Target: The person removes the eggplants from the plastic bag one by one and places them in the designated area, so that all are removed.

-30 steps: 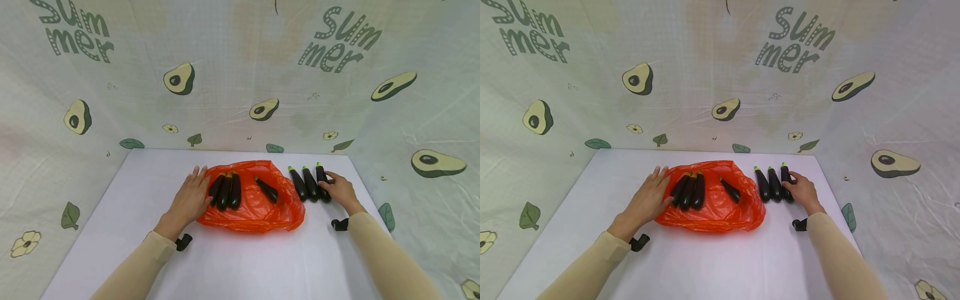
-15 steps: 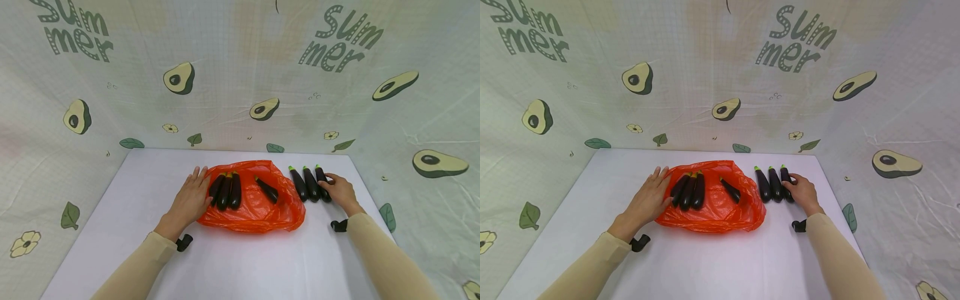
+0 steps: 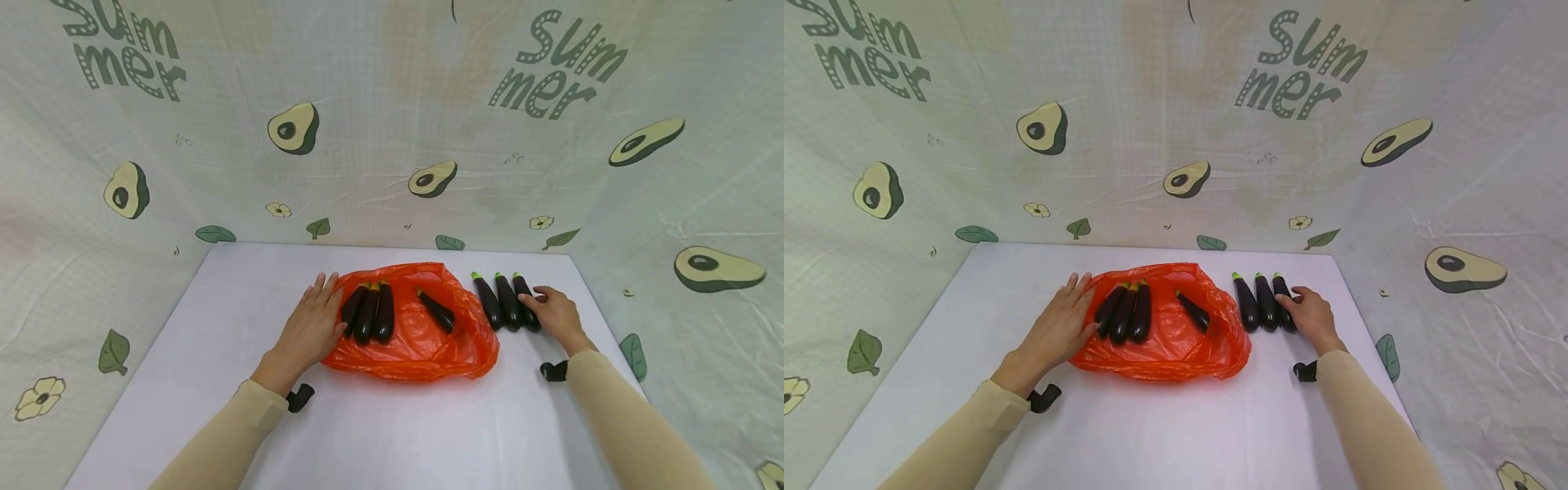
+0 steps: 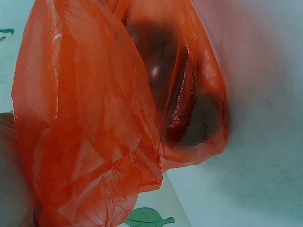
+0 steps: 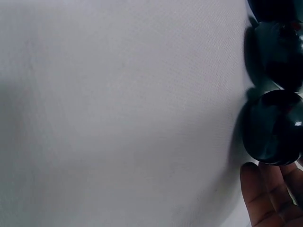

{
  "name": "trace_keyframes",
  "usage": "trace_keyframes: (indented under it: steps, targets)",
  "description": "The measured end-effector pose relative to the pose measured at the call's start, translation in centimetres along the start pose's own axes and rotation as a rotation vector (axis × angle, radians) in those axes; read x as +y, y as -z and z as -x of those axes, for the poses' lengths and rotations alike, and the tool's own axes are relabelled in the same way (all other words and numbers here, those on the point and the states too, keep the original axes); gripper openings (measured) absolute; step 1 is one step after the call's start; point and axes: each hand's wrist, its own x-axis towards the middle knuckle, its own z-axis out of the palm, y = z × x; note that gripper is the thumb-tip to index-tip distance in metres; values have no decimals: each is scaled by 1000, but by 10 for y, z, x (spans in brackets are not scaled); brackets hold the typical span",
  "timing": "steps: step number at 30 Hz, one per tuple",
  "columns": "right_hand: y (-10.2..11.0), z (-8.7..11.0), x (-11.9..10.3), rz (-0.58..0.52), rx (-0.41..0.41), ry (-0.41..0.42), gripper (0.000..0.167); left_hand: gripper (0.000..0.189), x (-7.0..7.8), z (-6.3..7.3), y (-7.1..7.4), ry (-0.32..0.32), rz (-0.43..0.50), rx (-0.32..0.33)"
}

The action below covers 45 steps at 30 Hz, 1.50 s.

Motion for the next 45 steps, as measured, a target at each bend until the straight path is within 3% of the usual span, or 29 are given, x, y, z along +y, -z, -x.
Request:
trace_keyframes:
  steps: [11,15,22,36,41,45]
  targets:
    - [1,9,-17,-40,134,2,74,75,1,-1,2,-6,5,8]
    - [4,17,-37,-62,194,45,65,75,1,-1,2,-9,5,9]
    - [10,38,-88,-102,267,199,54,75,1,-2,2,-6,16,5]
    - [-8,74,-169,-128,221,480,50,76,1,-1,3,15,44,6]
    - [-30,81,-185,-99,195,553,54,74,2,-2,3,6,48,9]
    - [-53,87,-195,-93,123,588,52,74,3,-2,3,7,50,9]
